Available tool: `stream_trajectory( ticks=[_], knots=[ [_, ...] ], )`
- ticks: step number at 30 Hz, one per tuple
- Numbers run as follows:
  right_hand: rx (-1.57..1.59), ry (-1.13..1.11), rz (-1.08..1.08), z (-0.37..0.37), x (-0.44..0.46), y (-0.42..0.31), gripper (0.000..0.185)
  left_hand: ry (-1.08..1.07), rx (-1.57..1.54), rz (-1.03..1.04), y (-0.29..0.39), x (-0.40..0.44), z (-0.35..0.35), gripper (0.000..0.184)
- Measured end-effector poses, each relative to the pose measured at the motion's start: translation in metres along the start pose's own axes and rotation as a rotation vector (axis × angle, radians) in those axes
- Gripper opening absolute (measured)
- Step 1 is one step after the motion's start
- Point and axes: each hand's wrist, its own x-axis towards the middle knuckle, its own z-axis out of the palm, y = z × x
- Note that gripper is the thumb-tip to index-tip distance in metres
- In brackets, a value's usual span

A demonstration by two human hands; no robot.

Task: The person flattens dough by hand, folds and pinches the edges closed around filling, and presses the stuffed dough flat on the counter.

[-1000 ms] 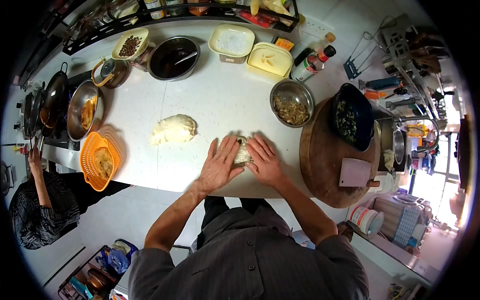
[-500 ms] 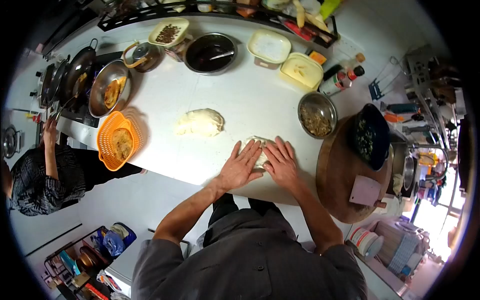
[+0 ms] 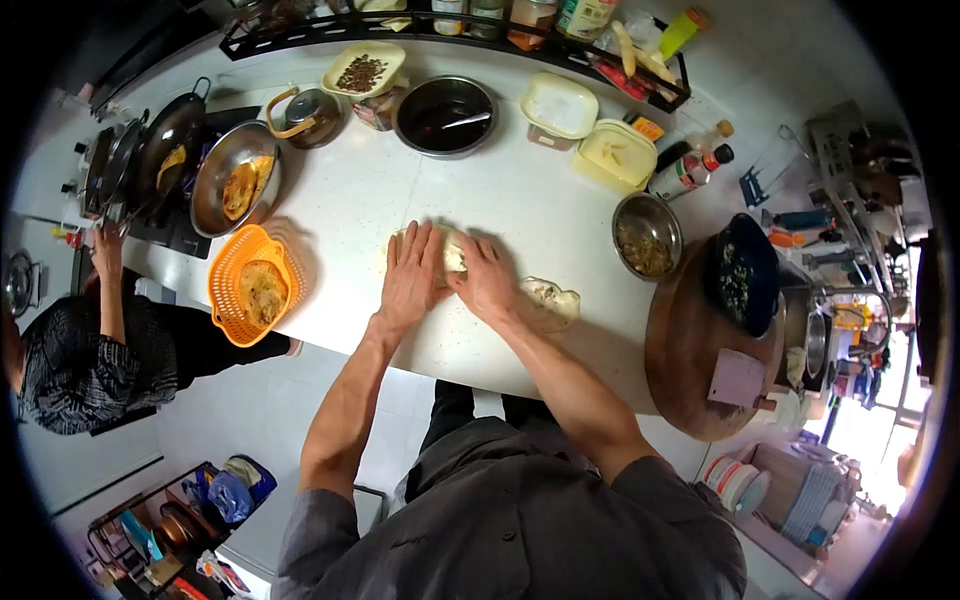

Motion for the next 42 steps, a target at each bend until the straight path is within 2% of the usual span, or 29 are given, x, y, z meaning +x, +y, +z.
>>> stream_trajectory(
  ticks=[2,3,4,6,7,8,11,14,16,19,23,25,27,28,29,31,32,34,38,40,42],
  knots=[
    [0.031,0.03,-0.033,0.013,-0.001,0.005,0.06,-0.019,-0.006,0.088,-0.007,0.007,0.008,0.101],
    [0.124,0.041,0.02,0.011,-0.001,-0.001,0.051,-0.018,0.033,0.114,-0.011,0.012,0.013,0.103],
    [0.181,0.152,0.042,0.013,-0.001,-0.008,0.037,-0.041,0.033,0.129,-0.015,0.014,0.014,0.099],
    [0.262,0.162,0.083,0.015,0.0,-0.005,0.031,-0.035,0.03,0.15,-0.022,0.019,0.019,0.094],
    [0.255,0.185,0.102,0.013,0.0,-0.008,0.031,-0.006,-0.015,0.175,-0.024,0.019,0.021,0.084],
    [0.303,0.181,0.142,0.011,0.0,-0.011,0.031,-0.014,-0.021,0.2,-0.027,0.019,0.022,0.084],
    [0.363,0.205,0.243,0.018,-0.003,-0.019,0.03,-0.019,0.02,0.254,-0.031,0.02,0.027,0.068],
    [0.341,0.241,0.283,0.029,-0.008,-0.019,0.03,0.0,-0.013,0.291,-0.033,0.02,0.03,0.064],
    [0.328,0.41,0.079,0.036,-0.009,-0.013,0.025,-0.011,0.025,0.319,-0.036,0.022,0.033,0.063],
    [0.232,0.345,0.033,0.028,-0.009,-0.011,0.024,0.018,0.097,0.359,-0.042,0.025,0.042,0.06],
    [0.071,0.377,-0.019,0.02,-0.003,-0.02,0.029,0.029,0.18,0.358,-0.042,0.028,0.046,0.056],
    [0.423,0.097,0.367,-0.001,-0.004,-0.038,0.032,0.05,0.172,0.366,-0.045,0.028,0.048,0.052],
    [0.719,-0.089,0.47,-0.033,-0.012,-0.037,0.032,0.073,0.105,0.367,-0.044,0.027,0.048,0.046],
    [0.889,-0.175,0.508,-0.04,-0.016,-0.032,0.033,0.081,0.116,0.369,-0.042,0.026,0.047,0.05],
    [0.888,-0.184,0.494,-0.046,-0.02,-0.028,0.033,0.053,0.132,0.352,-0.04,0.027,0.046,0.052],
    [1.21,-0.158,0.617,-0.054,-0.035,-0.023,0.034,0.023,0.202,0.323,-0.03,0.027,0.038,0.058],
    [1.207,-0.171,0.606,-0.059,-0.042,-0.018,0.034,0.032,0.208,0.312,-0.025,0.028,0.034,0.058],
    [1.533,-0.137,0.546,-0.065,-0.057,-0.005,0.035,-0.031,0.132,0.236,-0.016,0.03,0.027,0.055],
    [1.614,-0.047,0.471,-0.077,-0.071,0.023,0.024,0.005,0.139,0.222,-0.015,0.032,0.026,0.068],
    [1.756,-0.098,0.474,-0.093,-0.075,0.022,0.013,0.012,0.189,0.204,0.0,0.027,-0.002,0.071],
    [1.787,-0.122,0.4,-0.09,-0.076,0.041,0.013,0.017,0.239,0.186,0.018,0.021,-0.031,0.075]
  ],
)
